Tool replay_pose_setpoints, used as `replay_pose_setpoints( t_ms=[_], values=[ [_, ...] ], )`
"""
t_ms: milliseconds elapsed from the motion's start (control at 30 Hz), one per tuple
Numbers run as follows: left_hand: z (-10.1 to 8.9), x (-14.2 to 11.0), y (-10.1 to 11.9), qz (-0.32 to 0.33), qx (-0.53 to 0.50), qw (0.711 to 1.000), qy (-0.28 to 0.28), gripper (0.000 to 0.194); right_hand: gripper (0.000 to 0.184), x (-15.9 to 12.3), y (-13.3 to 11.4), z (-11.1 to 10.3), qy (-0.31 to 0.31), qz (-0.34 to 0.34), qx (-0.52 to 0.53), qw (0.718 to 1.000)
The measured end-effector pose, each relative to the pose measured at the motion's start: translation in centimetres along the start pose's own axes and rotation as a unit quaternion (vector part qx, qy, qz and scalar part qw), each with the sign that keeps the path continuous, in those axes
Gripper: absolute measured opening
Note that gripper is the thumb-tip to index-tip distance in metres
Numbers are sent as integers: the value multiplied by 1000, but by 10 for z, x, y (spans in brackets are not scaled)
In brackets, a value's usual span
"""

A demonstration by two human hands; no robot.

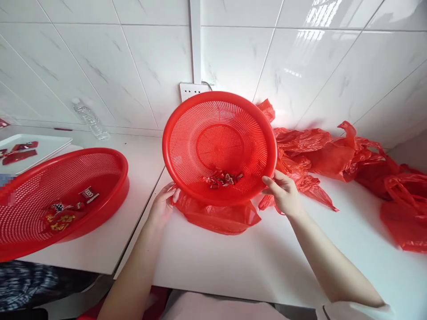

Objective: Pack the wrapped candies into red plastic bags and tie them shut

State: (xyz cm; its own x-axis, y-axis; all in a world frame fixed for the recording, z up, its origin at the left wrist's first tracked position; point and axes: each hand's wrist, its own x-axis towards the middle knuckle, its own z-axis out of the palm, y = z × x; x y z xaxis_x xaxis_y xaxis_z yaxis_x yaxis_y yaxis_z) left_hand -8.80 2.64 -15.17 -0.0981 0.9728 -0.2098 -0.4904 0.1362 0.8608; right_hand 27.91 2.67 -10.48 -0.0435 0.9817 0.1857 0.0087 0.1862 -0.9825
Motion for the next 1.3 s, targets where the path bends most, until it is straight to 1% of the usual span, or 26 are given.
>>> replay_pose_setpoints(
  t_ms=[67, 133, 200, 233, 300, 367, 500, 600, 700, 767, 800, 833, 867, 900, 933, 967, 1000, 1033, 1067, 1100, 1133, 1167, 1200, 1233, 1300],
  values=[
    [2, -1, -1, -2, 5, 1000, -4, 27, 23, -11, 0, -3, -3, -46, -32, 998],
    [1, -1, -1, -3, 13, 1000, -13, 24, 17, -21, 2, -7, 6, -117, -102, 988],
    [0, -1, 0, 0, 22, 1000, -20, 19, 7, -29, 4, -11, 14, -196, -190, 962],
    [-1, -1, 0, 3, 26, 999, -22, 17, 7, -33, 5, -14, 12, -234, -226, 945],
    [-3, 0, 0, 10, 34, 999, -25, 12, 10, -40, 7, -18, -4, -297, -272, 915],
    [-3, 0, -1, 18, 40, 999, -27, 10, 11, -44, 8, -21, -22, -344, -289, 893],
    [1, -3, 1, 37, 48, 998, -22, 9, 25, -47, 6, -25, -56, -400, -289, 868],
    [3, -5, 2, 45, 51, 998, -12, 13, 31, -47, 6, -29, -55, -409, -299, 860],
    [3, -4, 1, 41, 52, 998, -9, 23, 26, -47, 11, -34, -2, -402, -305, 863],
    [3, -3, -1, 35, 54, 998, -3, 31, 16, -48, 15, -33, 57, -383, -295, 874],
    [3, -3, -1, 37, 68, 997, 6, 33, 10, -47, 17, -31, 93, -362, -286, 882],
    [4, -3, 0, 50, 101, 993, 25, 35, 5, -46, 17, -28, 127, -330, -270, 895],
    [4, -4, 2, 79, 156, 983, 56, 35, 3, -45, 16, -23, 154, -289, -241, 914],
    [4, -6, 5, 122, 234, 960, 96, 33, 7, -42, 14, -18, 171, -242, -197, 935],
    [4, -9, 9, 174, 326, 918, 142, 32, 11, -39, 11, -13, 177, -193, -141, 955],
    [4, -12, 14, 225, 417, 859, 194, 30, 14, -35, 7, -9, 178, -148, -76, 970],
    [3, -16, 20, 266, 494, 789, 251, 29, 17, -31, 3, -5, 177, -108, -10, 978],
    [1, -20, 26, 291, 550, 720, 306, 31, 19, -27, -1, -1, 177, -76, 49, 980],
    [-1, -24, 32, 300, 586, 665, 353, 37, 20, -23, -5, 1, 179, -49, 99, 977],
    [-4, -28, 37, 299, 604, 628, 389, 45, 21, -19, -8, 3, 182, -27, 142, 972],
    [-7, -31, 41, 294, 613, 607, 411, 54, 22, -16, -10, 4, 183, -7, 180, 966],
    [-11, -33, 44, 290, 616, 597, 423, 62, 22, -13, -12, 5, 181, 12, 213, 960],
    [-14, -34, 46, 287, 618, 594, 427, 68, 23, -11, -14, 6, 177, 27, 238, 954],
    [-18, -34, 48, 283, 620, 592, 430, 70, 24, -9, -15, 7, 173, 40, 257, 950],
    [-24, -32, 50, 276, 621, 583, 445, 66, 25, -8, -16, 10, 162, 57, 278, 945]
  ],
)
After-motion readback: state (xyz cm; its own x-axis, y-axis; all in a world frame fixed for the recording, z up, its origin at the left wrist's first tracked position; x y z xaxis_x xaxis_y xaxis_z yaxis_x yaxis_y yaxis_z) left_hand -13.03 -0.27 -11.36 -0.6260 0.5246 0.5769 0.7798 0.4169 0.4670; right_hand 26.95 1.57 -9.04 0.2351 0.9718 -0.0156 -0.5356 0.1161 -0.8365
